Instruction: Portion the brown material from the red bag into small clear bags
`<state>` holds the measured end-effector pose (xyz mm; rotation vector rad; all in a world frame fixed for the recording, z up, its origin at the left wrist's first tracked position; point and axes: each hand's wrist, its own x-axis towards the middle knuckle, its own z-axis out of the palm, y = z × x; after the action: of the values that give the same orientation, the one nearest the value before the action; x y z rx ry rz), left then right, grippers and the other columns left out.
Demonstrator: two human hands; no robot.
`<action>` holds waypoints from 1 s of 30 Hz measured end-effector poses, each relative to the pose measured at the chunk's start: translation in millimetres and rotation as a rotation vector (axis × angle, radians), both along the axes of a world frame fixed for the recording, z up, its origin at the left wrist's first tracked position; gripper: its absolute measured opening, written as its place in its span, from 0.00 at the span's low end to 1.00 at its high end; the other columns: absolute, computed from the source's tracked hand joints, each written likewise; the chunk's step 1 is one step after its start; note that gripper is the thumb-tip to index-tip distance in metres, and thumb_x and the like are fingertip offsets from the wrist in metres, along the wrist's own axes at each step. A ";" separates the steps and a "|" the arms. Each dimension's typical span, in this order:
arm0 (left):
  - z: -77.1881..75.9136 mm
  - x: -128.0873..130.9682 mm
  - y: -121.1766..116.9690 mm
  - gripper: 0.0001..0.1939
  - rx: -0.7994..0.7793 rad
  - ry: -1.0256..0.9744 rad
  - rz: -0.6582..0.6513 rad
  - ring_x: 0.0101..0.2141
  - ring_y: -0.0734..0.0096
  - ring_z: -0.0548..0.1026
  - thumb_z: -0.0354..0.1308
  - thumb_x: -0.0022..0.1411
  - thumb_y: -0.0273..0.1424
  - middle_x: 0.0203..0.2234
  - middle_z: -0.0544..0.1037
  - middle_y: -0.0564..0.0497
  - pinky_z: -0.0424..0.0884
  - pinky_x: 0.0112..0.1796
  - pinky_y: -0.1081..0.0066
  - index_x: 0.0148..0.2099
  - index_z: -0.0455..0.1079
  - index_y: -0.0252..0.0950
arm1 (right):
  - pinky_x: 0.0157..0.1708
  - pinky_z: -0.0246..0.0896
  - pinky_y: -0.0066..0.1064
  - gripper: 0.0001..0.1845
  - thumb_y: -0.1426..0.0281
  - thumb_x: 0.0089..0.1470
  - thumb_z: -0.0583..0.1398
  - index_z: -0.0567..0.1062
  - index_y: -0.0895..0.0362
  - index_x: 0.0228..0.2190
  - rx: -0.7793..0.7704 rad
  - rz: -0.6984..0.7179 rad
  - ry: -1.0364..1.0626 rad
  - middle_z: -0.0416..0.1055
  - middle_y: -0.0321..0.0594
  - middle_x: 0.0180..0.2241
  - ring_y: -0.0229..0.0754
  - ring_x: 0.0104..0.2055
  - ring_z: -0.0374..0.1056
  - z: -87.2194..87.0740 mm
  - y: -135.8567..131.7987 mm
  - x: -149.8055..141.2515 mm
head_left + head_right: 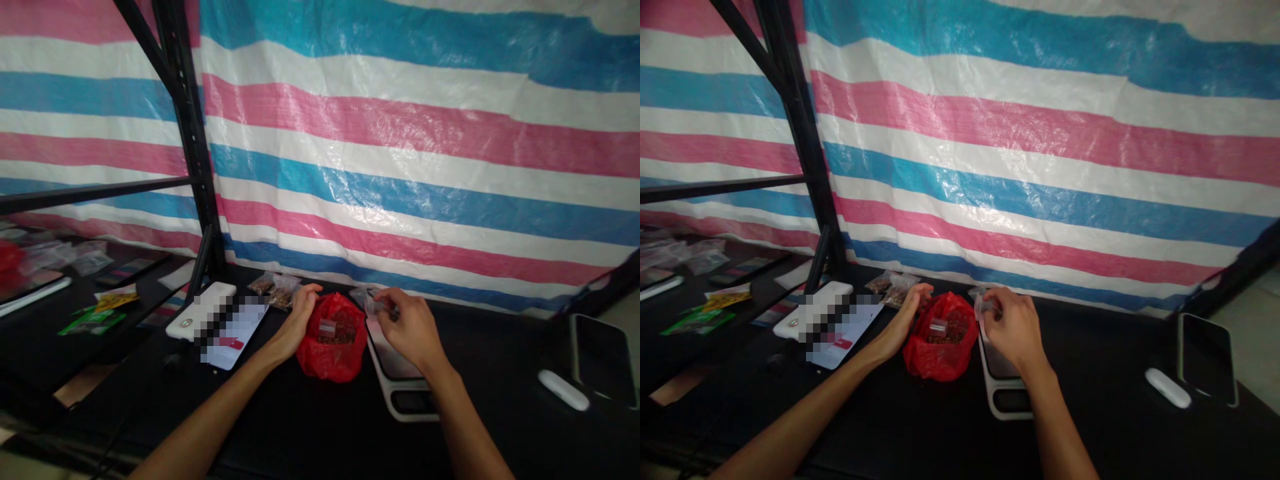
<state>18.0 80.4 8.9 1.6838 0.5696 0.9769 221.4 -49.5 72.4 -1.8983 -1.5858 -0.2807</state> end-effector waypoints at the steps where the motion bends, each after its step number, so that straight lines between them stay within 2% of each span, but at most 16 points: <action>1: 0.9 -0.2 0.7 0.30 0.017 0.019 0.004 0.54 0.58 0.65 0.37 0.70 0.56 0.52 0.68 0.44 0.58 0.60 0.58 0.56 0.63 0.40 | 0.40 0.56 0.36 0.14 0.76 0.46 0.56 0.77 0.55 0.35 -0.084 -0.051 -0.045 0.74 0.37 0.28 0.44 0.32 0.70 0.9 -2.3 5.7; 3: 2.1 -0.7 1.2 0.27 0.054 0.063 0.010 0.54 0.58 0.65 0.37 0.71 0.53 0.52 0.68 0.44 0.58 0.60 0.57 0.55 0.63 0.40 | 0.39 0.54 0.35 0.13 0.76 0.45 0.57 0.77 0.55 0.33 -0.242 -0.108 -0.084 0.74 0.37 0.27 0.44 0.32 0.69 0.8 -6.3 15.9; 6: 0.9 -0.7 0.3 0.21 0.146 0.135 0.020 0.53 0.58 0.65 0.43 0.71 0.49 0.49 0.68 0.46 0.59 0.59 0.56 0.53 0.65 0.41 | 0.35 0.51 0.33 0.12 0.76 0.44 0.57 0.77 0.54 0.30 -0.385 -0.098 -0.043 0.75 0.38 0.30 0.44 0.33 0.69 -0.5 -10.8 28.1; 8: -1.6 -0.3 -0.9 0.17 0.221 0.179 0.010 0.51 0.58 0.66 0.50 0.69 0.45 0.46 0.68 0.47 0.60 0.58 0.56 0.52 0.65 0.41 | 0.33 0.51 0.31 0.11 0.76 0.45 0.56 0.77 0.54 0.30 -0.374 -0.103 0.020 0.75 0.38 0.31 0.43 0.32 0.69 0.0 -12.6 33.9; 10: -3.8 0.0 -1.7 0.15 0.271 0.206 0.002 0.50 0.58 0.66 0.53 0.68 0.42 0.45 0.68 0.47 0.61 0.57 0.55 0.52 0.66 0.41 | 0.32 0.52 0.31 0.11 0.76 0.47 0.55 0.76 0.54 0.30 -0.297 -0.133 0.075 0.76 0.38 0.31 0.44 0.33 0.70 1.8 -13.5 37.6; 14: -3.4 -0.7 -1.1 0.12 0.292 0.199 0.018 0.52 0.59 0.65 0.50 0.70 0.39 0.47 0.68 0.47 0.60 0.58 0.56 0.51 0.67 0.41 | 0.35 0.56 0.32 0.10 0.75 0.48 0.54 0.75 0.53 0.30 -0.172 -0.128 0.114 0.76 0.38 0.31 0.45 0.35 0.71 5.7 -14.7 39.6; 18: 0.9 -1.8 0.9 0.12 0.313 0.190 0.063 0.52 0.60 0.66 0.46 0.72 0.37 0.46 0.69 0.47 0.61 0.57 0.57 0.50 0.67 0.41 | 0.41 0.61 0.35 0.12 0.75 0.45 0.54 0.76 0.53 0.30 -0.168 -0.008 0.160 0.78 0.40 0.34 0.48 0.39 0.73 6.0 -16.1 40.1; 24: 1.8 -2.9 2.1 0.11 0.450 0.187 0.163 0.48 0.62 0.67 0.44 0.73 0.34 0.43 0.70 0.49 0.63 0.55 0.58 0.46 0.68 0.41 | 0.51 0.62 0.41 0.19 0.76 0.39 0.55 0.78 0.55 0.35 -0.147 0.126 0.245 0.78 0.44 0.40 0.51 0.46 0.73 0.9 -17.5 46.6; 30: 1.6 -3.8 2.8 0.12 0.521 0.209 0.178 0.48 0.62 0.66 0.43 0.74 0.33 0.42 0.69 0.48 0.64 0.53 0.58 0.46 0.68 0.41 | 0.58 0.59 0.45 0.27 0.76 0.41 0.55 0.78 0.53 0.45 -0.296 0.214 0.366 0.75 0.42 0.50 0.53 0.56 0.68 -5.6 -24.9 55.7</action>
<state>14.2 83.1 10.6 2.2464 0.6473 1.1526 277.1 -74.4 66.8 -1.8376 -1.6194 0.3933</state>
